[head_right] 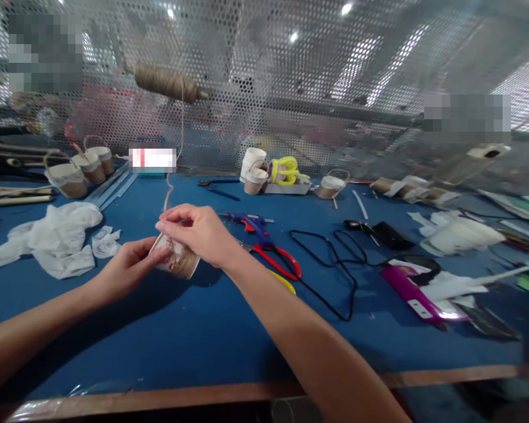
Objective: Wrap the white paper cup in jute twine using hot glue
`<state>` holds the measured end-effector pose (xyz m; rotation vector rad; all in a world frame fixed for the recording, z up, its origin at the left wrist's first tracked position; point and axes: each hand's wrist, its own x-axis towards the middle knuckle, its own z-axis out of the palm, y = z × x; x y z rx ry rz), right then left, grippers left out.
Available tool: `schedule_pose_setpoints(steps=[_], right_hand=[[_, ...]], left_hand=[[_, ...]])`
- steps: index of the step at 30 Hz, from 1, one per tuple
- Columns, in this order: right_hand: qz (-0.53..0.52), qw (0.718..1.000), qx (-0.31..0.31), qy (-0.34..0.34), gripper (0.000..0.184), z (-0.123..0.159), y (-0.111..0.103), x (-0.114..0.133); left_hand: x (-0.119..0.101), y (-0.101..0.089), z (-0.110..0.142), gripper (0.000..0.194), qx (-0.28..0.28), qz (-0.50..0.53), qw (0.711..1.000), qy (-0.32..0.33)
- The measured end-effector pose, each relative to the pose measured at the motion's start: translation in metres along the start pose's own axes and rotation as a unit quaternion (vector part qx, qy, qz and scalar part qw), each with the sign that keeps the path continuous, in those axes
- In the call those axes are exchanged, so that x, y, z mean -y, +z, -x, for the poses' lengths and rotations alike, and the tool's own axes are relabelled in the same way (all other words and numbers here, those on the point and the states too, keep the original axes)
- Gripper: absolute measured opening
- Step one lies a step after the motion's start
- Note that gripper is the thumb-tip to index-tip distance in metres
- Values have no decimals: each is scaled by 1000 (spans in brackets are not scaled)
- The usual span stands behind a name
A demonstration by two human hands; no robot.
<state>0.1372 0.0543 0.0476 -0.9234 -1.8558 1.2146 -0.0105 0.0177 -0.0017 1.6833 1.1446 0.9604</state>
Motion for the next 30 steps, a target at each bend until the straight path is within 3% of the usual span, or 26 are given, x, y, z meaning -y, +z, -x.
schedule_pose_setpoints(steps=[4,9,17,25,30], right_hand=[[55,995,-76,-35,14,19,-13,8],[75,986,-138,-47,14,31,-14,3],[133,978,-159,-14,16,30,-15,-7],[142,972,-180,-59,14,37,-15,-7],[150,971,-181,-35,16,35,-15,-9]], left_hand=[[-2,0,-3,32,5,115,992,-42],[-6,3,1,28,22,141,988,-64],[-11,5,5,27,31,103,993,-40],[-8,5,4,28,30,89,994,-60],[-9,5,6,27,47,74,995,-37]])
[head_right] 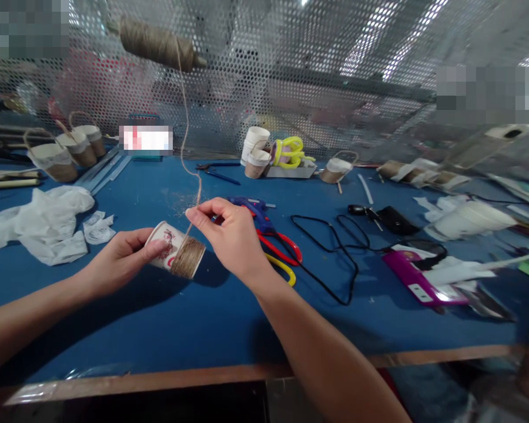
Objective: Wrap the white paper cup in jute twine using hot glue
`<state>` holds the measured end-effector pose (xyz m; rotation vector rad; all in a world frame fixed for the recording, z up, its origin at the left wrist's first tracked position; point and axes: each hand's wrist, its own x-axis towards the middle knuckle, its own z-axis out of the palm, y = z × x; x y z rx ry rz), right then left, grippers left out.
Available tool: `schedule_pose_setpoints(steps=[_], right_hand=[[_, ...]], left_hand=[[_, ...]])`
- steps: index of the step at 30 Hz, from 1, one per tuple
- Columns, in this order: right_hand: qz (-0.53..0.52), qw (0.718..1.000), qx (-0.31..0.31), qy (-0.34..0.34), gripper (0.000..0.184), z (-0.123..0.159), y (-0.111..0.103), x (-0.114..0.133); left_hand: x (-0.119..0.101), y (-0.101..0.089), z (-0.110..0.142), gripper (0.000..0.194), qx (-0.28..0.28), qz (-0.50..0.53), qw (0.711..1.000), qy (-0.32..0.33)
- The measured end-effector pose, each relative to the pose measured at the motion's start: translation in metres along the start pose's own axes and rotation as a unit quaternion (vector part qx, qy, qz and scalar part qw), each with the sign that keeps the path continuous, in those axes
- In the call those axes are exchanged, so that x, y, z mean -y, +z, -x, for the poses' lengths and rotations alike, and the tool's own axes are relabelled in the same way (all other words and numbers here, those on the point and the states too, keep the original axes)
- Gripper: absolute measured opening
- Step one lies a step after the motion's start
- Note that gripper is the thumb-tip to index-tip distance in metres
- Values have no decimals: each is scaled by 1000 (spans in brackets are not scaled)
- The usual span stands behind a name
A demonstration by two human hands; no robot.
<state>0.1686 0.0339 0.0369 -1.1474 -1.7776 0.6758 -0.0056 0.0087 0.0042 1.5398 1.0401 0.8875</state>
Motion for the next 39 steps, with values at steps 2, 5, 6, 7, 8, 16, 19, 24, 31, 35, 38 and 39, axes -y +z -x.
schedule_pose_setpoints(steps=[2,5,6,7,8,16,19,24,31,35,38,39], right_hand=[[-2,1000,3,12,17,0,1,-1],[0,1000,11,18,17,-1,3,-3],[4,1000,13,19,17,-1,3,-3],[9,1000,15,20,17,-1,3,-3],[12,1000,17,22,18,-1,3,-3],[13,998,39,48,17,0,4,-4],[-5,997,50,55,18,0,4,-5],[-6,997,47,56,19,0,4,-4],[-32,994,81,62,22,1,7,-10],[-43,991,99,73,23,1,8,-14],[-41,990,105,82,23,0,9,-15],[-41,990,106,86,23,0,10,-15]], left_hand=[[-1,0,1,25,6,2,1000,9],[-1,-1,2,24,7,4,1000,17],[-2,-1,2,24,6,4,1000,21],[-2,-1,2,23,5,2,1000,25],[-2,-1,3,23,5,0,1000,30],[-1,0,3,22,8,-8,998,62],[-1,0,3,23,8,-13,997,73],[-1,-1,5,22,7,-18,997,80],[-2,-1,6,24,-2,-36,996,78],[-1,-1,5,22,-6,-24,997,78],[0,-1,4,20,-4,7,998,70],[1,-1,4,20,-4,22,998,65]])
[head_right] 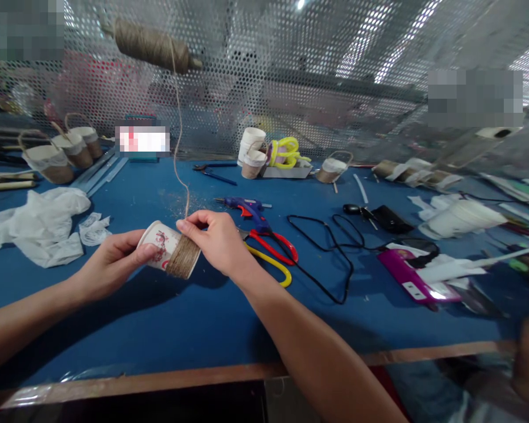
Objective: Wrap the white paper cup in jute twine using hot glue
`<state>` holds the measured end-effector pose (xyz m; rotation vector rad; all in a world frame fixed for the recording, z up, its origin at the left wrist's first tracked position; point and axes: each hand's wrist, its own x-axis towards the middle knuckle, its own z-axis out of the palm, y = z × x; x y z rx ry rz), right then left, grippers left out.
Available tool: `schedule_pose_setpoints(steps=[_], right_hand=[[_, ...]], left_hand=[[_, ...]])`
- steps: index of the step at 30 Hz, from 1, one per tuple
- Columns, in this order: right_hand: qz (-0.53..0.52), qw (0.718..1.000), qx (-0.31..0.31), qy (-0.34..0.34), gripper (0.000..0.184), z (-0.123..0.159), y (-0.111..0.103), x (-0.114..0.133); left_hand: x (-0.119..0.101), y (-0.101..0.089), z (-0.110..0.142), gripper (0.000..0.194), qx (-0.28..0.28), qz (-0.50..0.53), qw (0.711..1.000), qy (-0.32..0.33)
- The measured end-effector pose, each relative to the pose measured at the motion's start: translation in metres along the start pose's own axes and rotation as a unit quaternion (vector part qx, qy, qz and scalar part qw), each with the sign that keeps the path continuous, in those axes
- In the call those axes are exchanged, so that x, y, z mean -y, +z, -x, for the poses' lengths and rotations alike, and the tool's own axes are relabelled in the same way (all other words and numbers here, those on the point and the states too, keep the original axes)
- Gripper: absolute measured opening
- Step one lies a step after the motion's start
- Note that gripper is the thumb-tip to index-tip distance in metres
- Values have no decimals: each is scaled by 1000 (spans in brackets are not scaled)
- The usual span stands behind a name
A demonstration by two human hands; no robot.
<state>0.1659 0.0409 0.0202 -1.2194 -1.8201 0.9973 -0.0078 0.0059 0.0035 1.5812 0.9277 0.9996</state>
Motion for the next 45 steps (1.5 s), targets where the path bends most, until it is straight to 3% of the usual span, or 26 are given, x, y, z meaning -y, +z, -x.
schedule_pose_setpoints(steps=[9,13,15,17,19,21,26,31,41,45], right_hand=[[-13,999,-10,51,23,-8,3,-8],[-19,997,-29,73,36,-12,-5,-11],[-45,996,0,83,45,-10,-11,-7],[-63,993,72,75,44,-6,-16,-1],[-57,988,138,49,41,-2,-20,5],[-40,986,158,23,42,2,-22,9],[62,989,125,-43,46,6,-17,11],[156,977,97,-108,43,7,-10,9],[183,972,94,-113,43,8,-5,15],[144,979,98,-102,37,7,-7,14]], left_hand=[[7,2,-3,25,-30,147,986,-69],[11,0,-7,24,-68,178,981,-37],[14,-2,-8,24,-84,147,986,-1],[16,-4,-8,24,-95,101,990,22],[15,-5,-7,25,-98,59,993,28],[13,-6,-7,24,-87,40,995,21],[7,-8,-7,26,-37,161,985,-60],[6,-8,-8,21,-45,233,965,-111],[9,-6,-8,24,-69,184,973,-117],[5,-4,-7,22,-53,161,978,-122]])
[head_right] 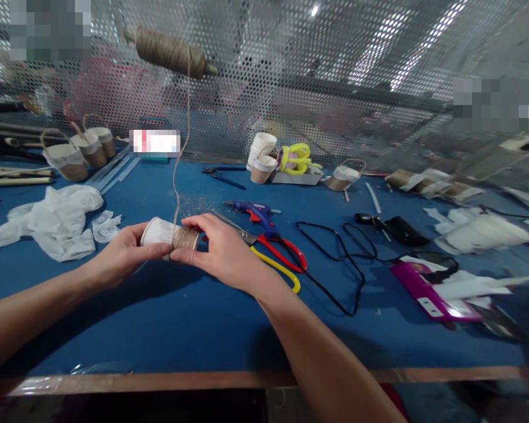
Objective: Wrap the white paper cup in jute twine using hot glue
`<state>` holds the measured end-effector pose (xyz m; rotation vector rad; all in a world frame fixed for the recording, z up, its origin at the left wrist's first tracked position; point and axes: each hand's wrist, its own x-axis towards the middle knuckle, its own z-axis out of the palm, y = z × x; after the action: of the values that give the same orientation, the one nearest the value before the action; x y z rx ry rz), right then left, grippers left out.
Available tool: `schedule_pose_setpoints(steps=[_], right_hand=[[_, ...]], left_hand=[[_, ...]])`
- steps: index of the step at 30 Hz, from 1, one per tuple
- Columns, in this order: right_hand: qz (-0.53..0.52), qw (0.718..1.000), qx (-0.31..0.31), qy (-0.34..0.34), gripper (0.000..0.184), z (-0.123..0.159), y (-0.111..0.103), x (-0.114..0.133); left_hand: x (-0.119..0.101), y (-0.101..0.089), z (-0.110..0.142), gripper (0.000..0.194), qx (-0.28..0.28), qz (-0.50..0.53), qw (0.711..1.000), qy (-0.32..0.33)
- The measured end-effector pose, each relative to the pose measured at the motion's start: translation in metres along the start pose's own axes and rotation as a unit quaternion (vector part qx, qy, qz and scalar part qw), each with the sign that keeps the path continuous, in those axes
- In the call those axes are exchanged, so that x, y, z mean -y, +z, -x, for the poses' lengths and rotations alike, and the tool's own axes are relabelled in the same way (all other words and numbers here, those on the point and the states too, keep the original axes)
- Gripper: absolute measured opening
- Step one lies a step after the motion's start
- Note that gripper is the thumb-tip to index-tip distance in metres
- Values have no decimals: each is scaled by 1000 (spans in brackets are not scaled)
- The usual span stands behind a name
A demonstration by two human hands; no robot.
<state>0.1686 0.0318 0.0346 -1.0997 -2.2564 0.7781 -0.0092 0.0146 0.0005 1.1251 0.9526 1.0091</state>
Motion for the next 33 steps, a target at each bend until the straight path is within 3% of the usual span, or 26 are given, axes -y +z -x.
schedule_pose_setpoints(steps=[3,6,12,19,25,30,33], right_hand=[[-56,998,-16,8,24,-1,0,-4],[-102,994,-28,15,26,-2,4,-6],[-101,993,-49,-23,10,-5,18,0],[-136,989,-49,26,9,-6,19,1],[-116,968,-196,106,21,-12,-17,-16],[55,954,-210,208,26,-16,-59,-49],[117,939,-182,266,23,-16,-68,-73]], left_hand=[[-2,3,3,20,34,-29,999,-10],[-2,6,5,19,53,-62,997,-10],[6,6,6,28,62,-119,991,0],[7,5,5,28,57,-130,990,-5],[5,-2,-1,22,-8,-96,995,-12],[10,-8,-6,25,-45,-107,993,4],[11,-8,-7,27,-48,-115,992,11]])
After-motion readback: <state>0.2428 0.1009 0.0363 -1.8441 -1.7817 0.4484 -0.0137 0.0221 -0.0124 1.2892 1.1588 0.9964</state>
